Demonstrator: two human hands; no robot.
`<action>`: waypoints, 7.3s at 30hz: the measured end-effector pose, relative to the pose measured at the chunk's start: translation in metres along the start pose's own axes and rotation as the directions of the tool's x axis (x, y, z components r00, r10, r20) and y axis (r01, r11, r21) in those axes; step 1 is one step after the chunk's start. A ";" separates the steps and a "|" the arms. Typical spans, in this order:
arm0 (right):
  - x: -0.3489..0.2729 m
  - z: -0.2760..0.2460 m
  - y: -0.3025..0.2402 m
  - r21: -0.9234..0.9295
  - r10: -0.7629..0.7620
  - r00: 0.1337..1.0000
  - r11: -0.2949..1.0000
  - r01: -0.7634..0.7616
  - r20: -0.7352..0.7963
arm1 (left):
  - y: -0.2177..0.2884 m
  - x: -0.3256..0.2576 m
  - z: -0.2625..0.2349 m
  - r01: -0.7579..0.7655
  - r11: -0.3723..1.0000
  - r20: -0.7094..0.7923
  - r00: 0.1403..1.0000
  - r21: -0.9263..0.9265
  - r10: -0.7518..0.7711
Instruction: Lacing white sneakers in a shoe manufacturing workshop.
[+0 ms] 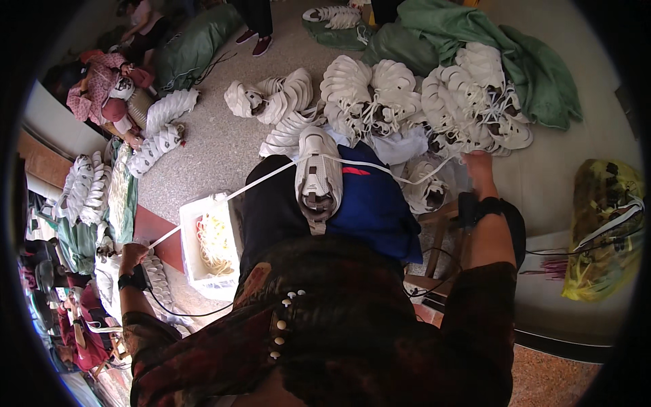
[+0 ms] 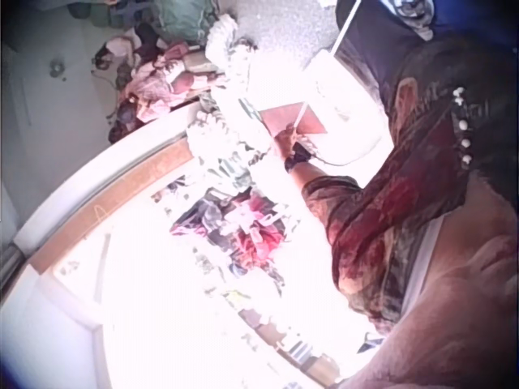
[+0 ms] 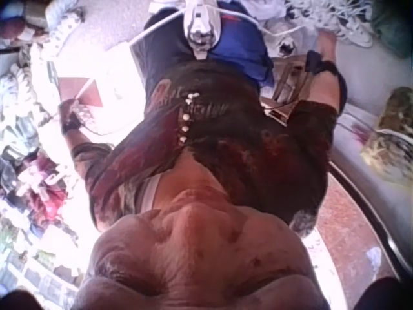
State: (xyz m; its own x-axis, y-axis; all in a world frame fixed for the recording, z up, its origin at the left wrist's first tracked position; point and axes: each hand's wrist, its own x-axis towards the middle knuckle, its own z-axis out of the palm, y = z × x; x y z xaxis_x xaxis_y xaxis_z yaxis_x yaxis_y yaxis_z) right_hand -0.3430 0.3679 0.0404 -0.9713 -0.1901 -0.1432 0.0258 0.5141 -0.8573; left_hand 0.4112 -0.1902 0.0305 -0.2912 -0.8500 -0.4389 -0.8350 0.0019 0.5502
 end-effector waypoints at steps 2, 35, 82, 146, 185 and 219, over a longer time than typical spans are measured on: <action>-0.038 0.063 -0.023 0.319 -0.072 0.900 0.944 -0.077 0.430 | -0.045 0.019 0.013 0.006 0.997 -0.038 0.999 -0.079 -0.009; -0.114 0.287 -0.108 -0.293 -0.546 0.456 0.363 0.885 0.702 | 0.245 0.001 0.253 -0.215 0.831 0.279 0.874 -0.514 0.398; -0.139 0.274 -0.086 -0.296 -0.605 0.691 0.628 0.719 0.395 | 0.362 -0.037 0.355 -0.902 0.431 -0.049 0.431 0.002 0.901; -0.149 0.283 -0.091 -0.005 -0.788 0.442 0.487 0.873 0.429 | 0.307 -0.023 0.279 -0.020 0.318 0.115 0.909 -0.948 0.400; -0.149 0.297 -0.089 -0.170 -0.696 0.610 0.596 0.785 0.378 | 0.375 -0.018 0.325 -0.798 0.532 0.245 0.596 0.282 0.765; -0.166 0.168 -0.194 0.961 -0.704 0.662 0.258 -0.102 0.259 | 0.351 0.007 0.317 -0.781 0.578 0.123 0.566 -0.237 0.815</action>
State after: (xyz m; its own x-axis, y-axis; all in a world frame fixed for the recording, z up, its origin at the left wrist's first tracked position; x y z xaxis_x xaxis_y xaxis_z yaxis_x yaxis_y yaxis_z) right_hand -0.1471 0.1590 0.1478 -0.5995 -0.7042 0.3803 0.3331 -0.6516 -0.6815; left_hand -0.0317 -0.0283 -0.0047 -0.9032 -0.4142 0.1126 -0.1443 0.5401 0.8291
